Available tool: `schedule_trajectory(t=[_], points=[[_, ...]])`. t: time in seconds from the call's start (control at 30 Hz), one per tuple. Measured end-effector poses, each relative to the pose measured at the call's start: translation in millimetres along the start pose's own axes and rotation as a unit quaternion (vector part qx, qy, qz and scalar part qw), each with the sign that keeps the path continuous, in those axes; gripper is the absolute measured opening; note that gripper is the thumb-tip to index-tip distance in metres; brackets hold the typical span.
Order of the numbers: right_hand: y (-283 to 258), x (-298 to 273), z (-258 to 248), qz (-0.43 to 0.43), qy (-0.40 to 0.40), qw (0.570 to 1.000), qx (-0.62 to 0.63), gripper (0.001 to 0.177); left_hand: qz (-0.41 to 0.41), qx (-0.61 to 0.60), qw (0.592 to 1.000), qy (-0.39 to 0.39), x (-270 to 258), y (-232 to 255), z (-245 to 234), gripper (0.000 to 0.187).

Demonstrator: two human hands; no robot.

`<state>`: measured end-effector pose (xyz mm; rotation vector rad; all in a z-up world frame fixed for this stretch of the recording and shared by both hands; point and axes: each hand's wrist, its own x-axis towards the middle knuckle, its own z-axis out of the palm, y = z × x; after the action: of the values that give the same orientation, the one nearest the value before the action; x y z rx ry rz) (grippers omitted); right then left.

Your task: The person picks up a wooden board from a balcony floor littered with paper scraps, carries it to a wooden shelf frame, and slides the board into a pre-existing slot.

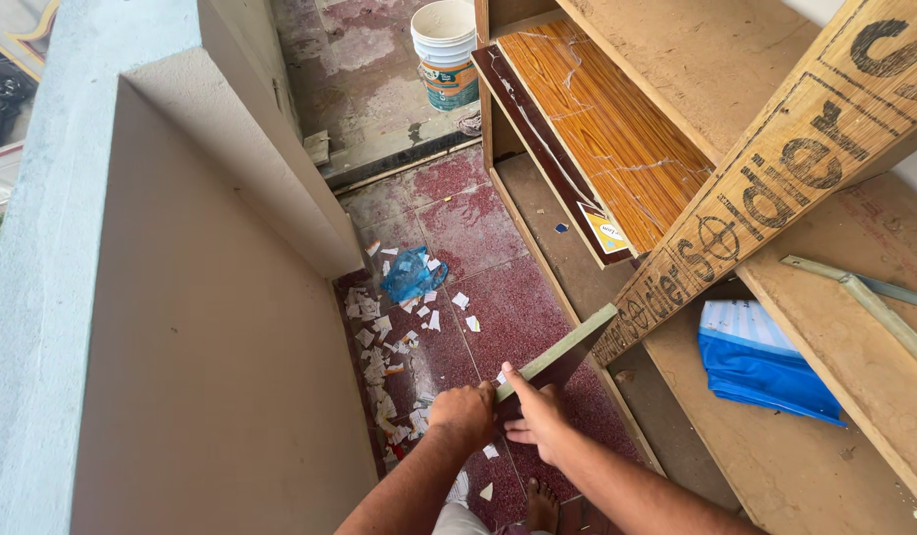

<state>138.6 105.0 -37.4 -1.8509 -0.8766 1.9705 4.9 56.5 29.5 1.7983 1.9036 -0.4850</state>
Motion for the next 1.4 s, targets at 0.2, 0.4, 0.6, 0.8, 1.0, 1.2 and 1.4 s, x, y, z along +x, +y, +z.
schedule_trajectory(t=[0.2,0.4,0.6,0.8,1.0,1.2,1.4], points=[[-19,27,18,0.028,0.017,0.999,0.01,0.056,0.014,0.011,0.997,-0.077,16,2,-17,0.028],[-20,80,14,0.031,0.02,0.989,0.144,0.026,0.134,-0.028,0.991,0.0,31,-46,-35,0.027],[-41,73,13,0.06,0.054,0.963,0.255,0.033,-0.11,-0.555,0.825,0.0,87,-163,12,0.061],[-87,16,48,0.042,0.067,0.946,0.314,0.037,-0.307,-0.713,0.606,-0.174,132,-214,40,0.083],[-117,-45,82,0.029,0.015,0.948,0.315,0.044,-0.215,-0.897,0.357,-0.148,193,-212,63,0.078],[-140,-71,85,0.024,-0.025,0.944,0.328,0.054,-0.127,-0.955,0.268,-0.024,245,-246,65,0.045],[-142,-73,84,-0.062,-0.021,0.919,0.389,0.069,-0.083,-0.96,0.262,0.043,220,-257,-36,0.038]])
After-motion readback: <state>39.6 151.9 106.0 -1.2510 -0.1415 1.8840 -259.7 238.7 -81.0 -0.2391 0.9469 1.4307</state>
